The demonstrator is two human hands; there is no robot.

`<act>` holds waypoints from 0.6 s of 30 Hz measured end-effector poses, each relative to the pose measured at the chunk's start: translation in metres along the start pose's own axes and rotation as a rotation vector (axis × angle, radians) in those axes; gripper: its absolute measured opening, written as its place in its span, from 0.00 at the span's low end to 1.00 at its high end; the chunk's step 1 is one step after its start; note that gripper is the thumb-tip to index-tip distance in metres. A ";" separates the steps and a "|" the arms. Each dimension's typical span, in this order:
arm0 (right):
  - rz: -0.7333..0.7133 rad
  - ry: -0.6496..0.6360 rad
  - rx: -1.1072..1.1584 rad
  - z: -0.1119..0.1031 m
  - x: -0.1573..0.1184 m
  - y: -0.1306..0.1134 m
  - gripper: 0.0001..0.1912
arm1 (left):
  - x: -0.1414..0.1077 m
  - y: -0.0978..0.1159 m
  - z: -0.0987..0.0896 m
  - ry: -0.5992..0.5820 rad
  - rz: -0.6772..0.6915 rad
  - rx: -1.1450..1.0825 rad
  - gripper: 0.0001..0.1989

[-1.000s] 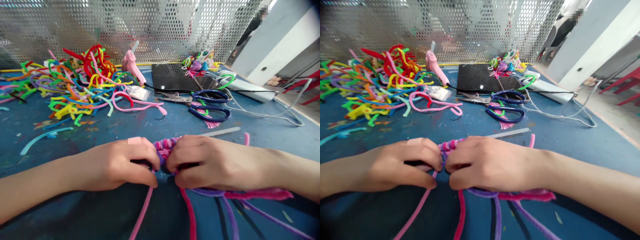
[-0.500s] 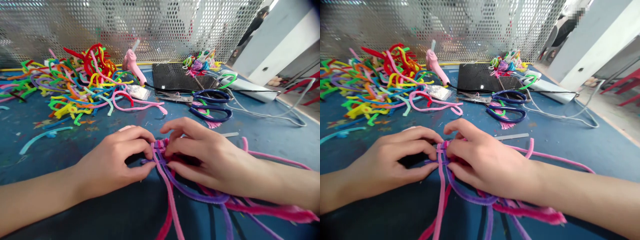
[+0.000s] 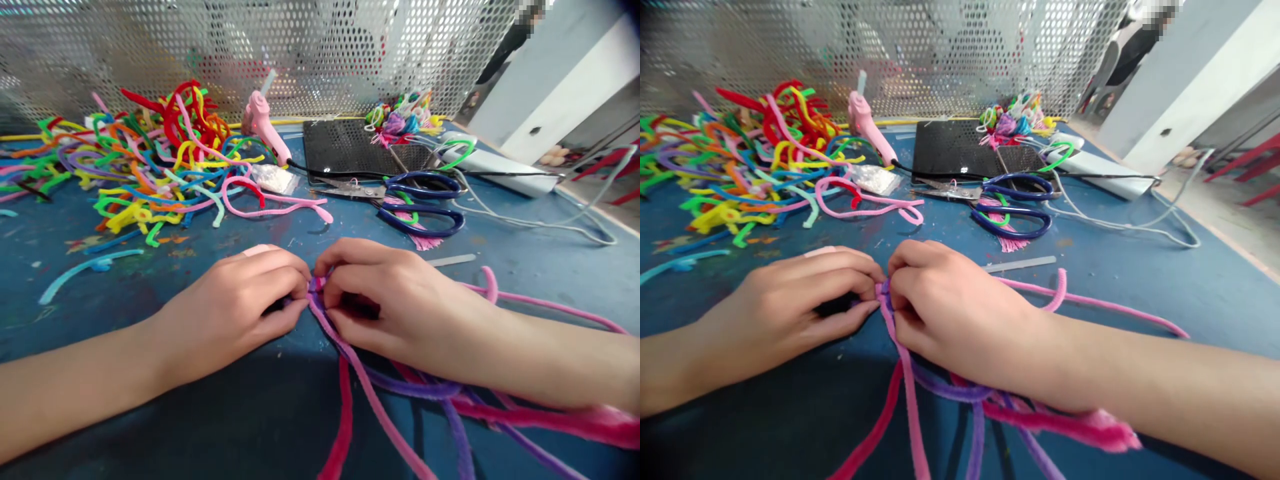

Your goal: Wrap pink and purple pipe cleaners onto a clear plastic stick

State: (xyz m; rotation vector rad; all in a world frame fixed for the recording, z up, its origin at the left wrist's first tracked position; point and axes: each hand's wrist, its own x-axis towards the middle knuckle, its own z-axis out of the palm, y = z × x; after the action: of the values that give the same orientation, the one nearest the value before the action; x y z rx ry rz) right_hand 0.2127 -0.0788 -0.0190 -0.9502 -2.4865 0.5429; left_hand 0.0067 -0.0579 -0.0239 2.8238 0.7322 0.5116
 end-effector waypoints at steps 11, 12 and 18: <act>-0.074 -0.073 0.114 -0.012 -0.010 0.010 0.08 | -0.003 0.001 0.001 0.055 0.367 -0.010 0.12; -0.103 -0.093 0.104 -0.013 -0.010 0.011 0.08 | -0.002 0.000 0.000 0.028 0.366 -0.022 0.13; -0.258 -0.213 0.045 -0.018 -0.010 0.011 0.12 | -0.002 0.012 -0.007 -0.151 0.170 -0.057 0.15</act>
State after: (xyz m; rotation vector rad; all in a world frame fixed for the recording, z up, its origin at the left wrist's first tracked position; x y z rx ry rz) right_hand 0.2346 -0.0748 -0.0112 -0.5667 -2.7182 0.6396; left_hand 0.0082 -0.0687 -0.0145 2.8471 0.4451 0.3322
